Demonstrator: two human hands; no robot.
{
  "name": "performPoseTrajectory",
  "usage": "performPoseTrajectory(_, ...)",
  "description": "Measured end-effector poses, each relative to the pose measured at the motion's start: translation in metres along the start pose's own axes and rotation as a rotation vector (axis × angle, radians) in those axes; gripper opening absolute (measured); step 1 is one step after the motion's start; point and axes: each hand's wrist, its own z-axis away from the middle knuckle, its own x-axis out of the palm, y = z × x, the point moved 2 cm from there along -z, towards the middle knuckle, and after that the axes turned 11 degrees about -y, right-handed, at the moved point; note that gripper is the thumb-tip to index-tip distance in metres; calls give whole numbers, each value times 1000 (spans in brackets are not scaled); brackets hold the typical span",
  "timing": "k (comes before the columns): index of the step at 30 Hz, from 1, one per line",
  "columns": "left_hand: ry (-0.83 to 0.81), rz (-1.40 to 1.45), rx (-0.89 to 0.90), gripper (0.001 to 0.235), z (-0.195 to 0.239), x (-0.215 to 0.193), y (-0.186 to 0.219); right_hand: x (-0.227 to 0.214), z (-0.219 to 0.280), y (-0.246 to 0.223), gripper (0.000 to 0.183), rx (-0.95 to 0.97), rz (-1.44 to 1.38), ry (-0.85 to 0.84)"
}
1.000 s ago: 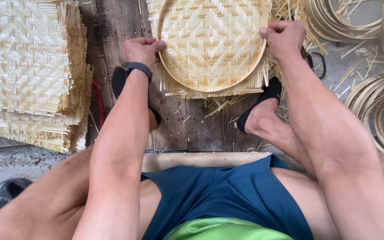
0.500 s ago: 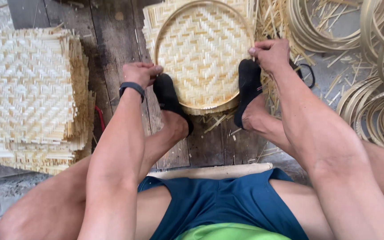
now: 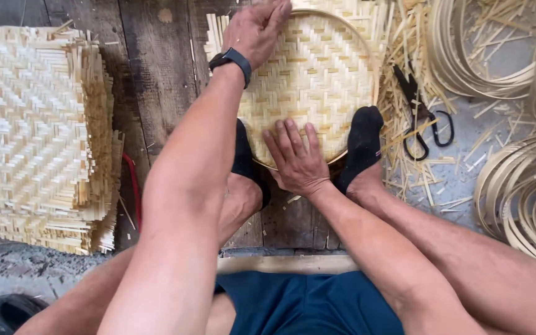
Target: The person places a circular bamboo frame over a square woven mat, presses it down with a wooden jig, and trims the excess mat with shears. The person repeats this process for multiple mats, stacking the finished circular trays.
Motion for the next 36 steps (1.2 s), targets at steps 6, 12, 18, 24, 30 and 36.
performPoseTrajectory(6, 7, 168, -184, 36, -21, 15, -26, -9, -19, 43, 68, -41, -251, 166)
performPoseTrajectory(12, 15, -11, 54, 40, -28, 33, -40, -84, -112, 176, 38, 49, 27, 482)
performPoseTrajectory(18, -297, 197, -408, 53, -41, 10, -16, -14, -153, 231, 33, 373, -901, -162)
performPoseTrajectory(24, -304, 510, -341, 51, -77, 56, -78, -16, -136, 229, 36, 340, -692, 240)
performPoseTrajectory(30, -411, 531, -519, 55, -64, 42, -49, -10, -90, 213, 54, 777, -599, 89)
performPoseTrajectory(36, -259, 504, -473, 53, -44, 37, -46, 3, -95, 222, 54, 922, -1115, -155)
